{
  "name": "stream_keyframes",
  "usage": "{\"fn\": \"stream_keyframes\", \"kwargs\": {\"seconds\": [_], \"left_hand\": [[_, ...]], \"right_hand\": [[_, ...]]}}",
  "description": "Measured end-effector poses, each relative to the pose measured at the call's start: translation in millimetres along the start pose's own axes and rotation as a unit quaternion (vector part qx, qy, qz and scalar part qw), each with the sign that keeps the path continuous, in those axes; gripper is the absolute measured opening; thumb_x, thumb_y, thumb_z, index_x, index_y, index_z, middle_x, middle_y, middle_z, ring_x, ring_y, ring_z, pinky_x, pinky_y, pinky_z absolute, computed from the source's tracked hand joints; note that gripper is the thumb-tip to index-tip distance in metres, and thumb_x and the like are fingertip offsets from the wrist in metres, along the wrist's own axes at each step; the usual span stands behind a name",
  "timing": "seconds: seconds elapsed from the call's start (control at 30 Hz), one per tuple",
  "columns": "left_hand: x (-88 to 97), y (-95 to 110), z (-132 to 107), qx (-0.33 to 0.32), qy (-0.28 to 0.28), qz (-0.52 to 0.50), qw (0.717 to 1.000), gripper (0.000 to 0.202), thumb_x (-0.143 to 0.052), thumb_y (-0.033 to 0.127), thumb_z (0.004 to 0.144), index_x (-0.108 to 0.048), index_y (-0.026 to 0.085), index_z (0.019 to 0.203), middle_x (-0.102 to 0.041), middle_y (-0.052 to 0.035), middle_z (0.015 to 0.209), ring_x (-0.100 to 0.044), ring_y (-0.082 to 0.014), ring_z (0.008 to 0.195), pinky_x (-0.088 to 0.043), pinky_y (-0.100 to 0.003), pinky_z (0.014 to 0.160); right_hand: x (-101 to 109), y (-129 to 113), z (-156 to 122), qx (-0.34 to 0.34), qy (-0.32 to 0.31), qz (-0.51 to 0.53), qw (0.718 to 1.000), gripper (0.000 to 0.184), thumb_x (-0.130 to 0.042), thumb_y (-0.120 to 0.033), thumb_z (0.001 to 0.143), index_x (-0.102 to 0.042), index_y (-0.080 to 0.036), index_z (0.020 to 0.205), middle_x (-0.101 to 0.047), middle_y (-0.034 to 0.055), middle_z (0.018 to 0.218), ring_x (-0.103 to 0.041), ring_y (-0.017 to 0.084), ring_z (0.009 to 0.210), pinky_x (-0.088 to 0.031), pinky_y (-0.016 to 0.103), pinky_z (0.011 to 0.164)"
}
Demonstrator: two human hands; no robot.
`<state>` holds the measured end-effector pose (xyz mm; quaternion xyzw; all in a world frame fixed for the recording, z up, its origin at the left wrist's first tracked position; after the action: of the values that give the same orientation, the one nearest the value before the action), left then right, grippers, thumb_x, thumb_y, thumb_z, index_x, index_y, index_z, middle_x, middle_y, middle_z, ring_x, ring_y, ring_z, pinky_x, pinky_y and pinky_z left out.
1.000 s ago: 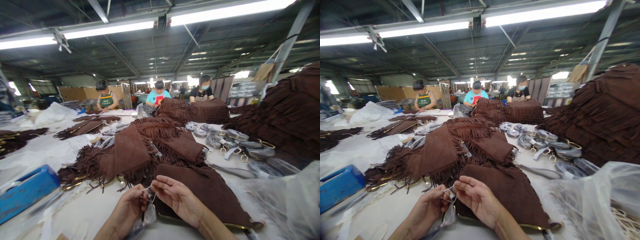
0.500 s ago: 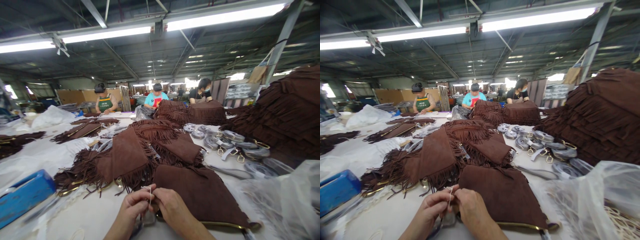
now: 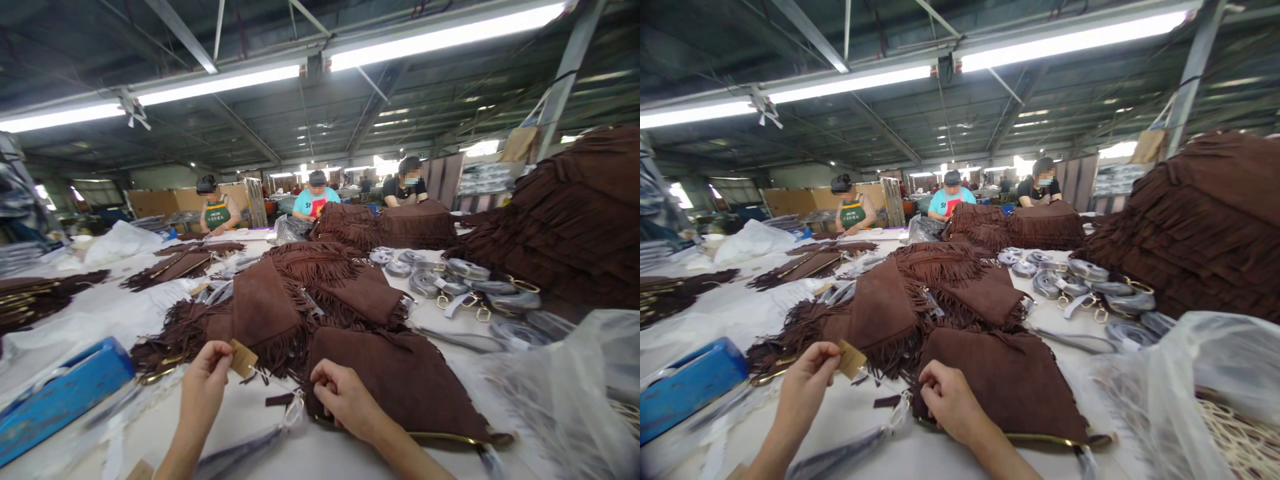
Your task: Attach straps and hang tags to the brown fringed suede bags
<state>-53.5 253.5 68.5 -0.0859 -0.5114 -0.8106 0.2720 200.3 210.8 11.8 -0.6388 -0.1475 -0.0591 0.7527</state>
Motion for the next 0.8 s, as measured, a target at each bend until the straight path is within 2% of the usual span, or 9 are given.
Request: {"fn": "stream_keyframes", "kwargs": {"seconds": [0.1, 0.17, 0.2, 0.3, 0.4, 0.5, 0.6, 0.7, 0.8], "left_hand": [[-12.8, -2.1, -5.4, -0.041, -0.034, 0.074, 0.996, 0.023, -0.047, 0.030, 0.080, -0.065, 0.022, 0.093, -0.070, -0.0058, 0.090, -0.064, -0.0242, 0.084, -0.052, -0.039, 0.081], [-26.5, 0.9, -16.6, -0.070, -0.036, 0.118, 0.990, 0.041, -0.049, 0.022, 0.078, -0.063, 0.021, 0.116, -0.061, -0.0107, 0.127, -0.052, -0.0296, 0.121, -0.039, -0.047, 0.106], [-33.1, 3.1, -22.3, -0.071, -0.037, 0.128, 0.989, 0.049, -0.049, 0.019, 0.077, -0.059, 0.020, 0.125, -0.054, -0.0122, 0.137, -0.045, -0.0305, 0.130, -0.034, -0.049, 0.111], [-47.7, 15.6, -35.7, -0.084, -0.102, 0.105, 0.986, 0.051, -0.048, 0.013, 0.078, -0.059, 0.016, 0.128, -0.047, -0.0161, 0.143, -0.041, -0.0299, 0.134, -0.033, -0.047, 0.113], [-43.0, 36.9, -42.0, -0.119, -0.170, 0.111, 0.972, 0.037, -0.048, 0.013, 0.080, -0.071, 0.018, 0.109, -0.061, -0.0152, 0.129, -0.055, -0.0278, 0.121, -0.043, -0.041, 0.104], [-10.1, 52.5, -39.8, -0.121, -0.187, 0.132, 0.966, 0.032, -0.047, 0.016, 0.084, -0.075, 0.022, 0.098, -0.073, -0.0091, 0.105, -0.066, -0.0224, 0.098, -0.049, -0.032, 0.090], [43.9, 45.9, -27.5, -0.089, -0.165, 0.176, 0.966, 0.034, -0.041, 0.018, 0.088, -0.073, 0.022, 0.099, -0.075, -0.0059, 0.096, -0.067, -0.0206, 0.090, -0.049, -0.029, 0.083], [97.0, 14.7, -13.1, -0.037, -0.131, 0.246, 0.960, 0.036, -0.037, 0.020, 0.090, -0.071, 0.020, 0.102, -0.074, -0.0085, 0.102, -0.067, -0.0227, 0.095, -0.047, -0.031, 0.086], [128.0, -30.0, -8.0, 0.030, -0.091, 0.330, 0.939, 0.039, -0.044, 0.012, 0.082, -0.066, 0.015, 0.113, -0.068, -0.0151, 0.118, -0.061, -0.0286, 0.111, -0.042, -0.040, 0.097]], "right_hand": [[-1.3, -5.9, -4.3, 0.014, -0.011, -0.021, 1.000, 0.008, -0.049, -0.022, 0.078, -0.056, -0.020, 0.081, -0.049, -0.0074, 0.053, -0.044, 0.009, 0.041, -0.031, 0.017, 0.037], [-0.6, -11.9, -9.2, 0.031, -0.027, -0.043, 0.998, 0.007, -0.049, -0.023, 0.079, -0.055, -0.021, 0.078, -0.050, -0.0058, 0.056, -0.047, 0.011, 0.047, -0.034, 0.018, 0.041], [0.1, -14.8, -11.6, 0.047, -0.034, -0.062, 0.996, 0.008, -0.048, -0.024, 0.080, -0.055, -0.021, 0.076, -0.051, -0.0049, 0.058, -0.049, 0.012, 0.050, -0.036, 0.019, 0.044], [2.4, -21.8, -16.6, 0.110, -0.049, -0.140, 0.983, 0.016, -0.046, -0.027, 0.085, -0.056, -0.022, 0.073, -0.057, -0.0021, 0.064, -0.055, 0.015, 0.060, -0.041, 0.023, 0.056], [2.6, -29.4, -20.5, 0.146, -0.082, -0.185, 0.968, 0.019, -0.046, -0.029, 0.087, -0.057, -0.023, 0.072, -0.062, -0.0004, 0.068, -0.058, 0.016, 0.063, -0.043, 0.025, 0.062], [3.7, -41.4, -26.7, 0.154, -0.107, -0.194, 0.963, 0.020, -0.047, -0.032, 0.088, -0.060, -0.023, 0.075, -0.066, 0.0009, 0.072, -0.060, 0.017, 0.066, -0.044, 0.025, 0.064], [6.3, -51.3, -31.7, 0.137, -0.121, -0.191, 0.964, 0.022, -0.049, -0.035, 0.087, -0.062, -0.024, 0.075, -0.067, 0.0015, 0.073, -0.059, 0.017, 0.065, -0.044, 0.025, 0.062], [6.5, -53.8, -33.6, 0.116, -0.138, -0.175, 0.968, 0.023, -0.049, -0.037, 0.086, -0.061, -0.024, 0.072, -0.064, 0.0009, 0.069, -0.057, 0.017, 0.061, -0.044, 0.024, 0.059], [2.1, -51.1, -35.3, 0.098, -0.142, -0.171, 0.970, 0.020, -0.051, -0.038, 0.082, -0.063, -0.025, 0.072, -0.062, 0.0009, 0.068, -0.058, 0.018, 0.063, -0.045, 0.024, 0.060]]}}
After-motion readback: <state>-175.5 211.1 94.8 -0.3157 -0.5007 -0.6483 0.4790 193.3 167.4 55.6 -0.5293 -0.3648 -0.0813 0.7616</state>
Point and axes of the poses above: each hand's wrist, its own z-axis towards the middle knuckle, its own x-axis out of the back of the hand, y = z × x, the point moved 2 cm from there along z, towards the middle knuckle
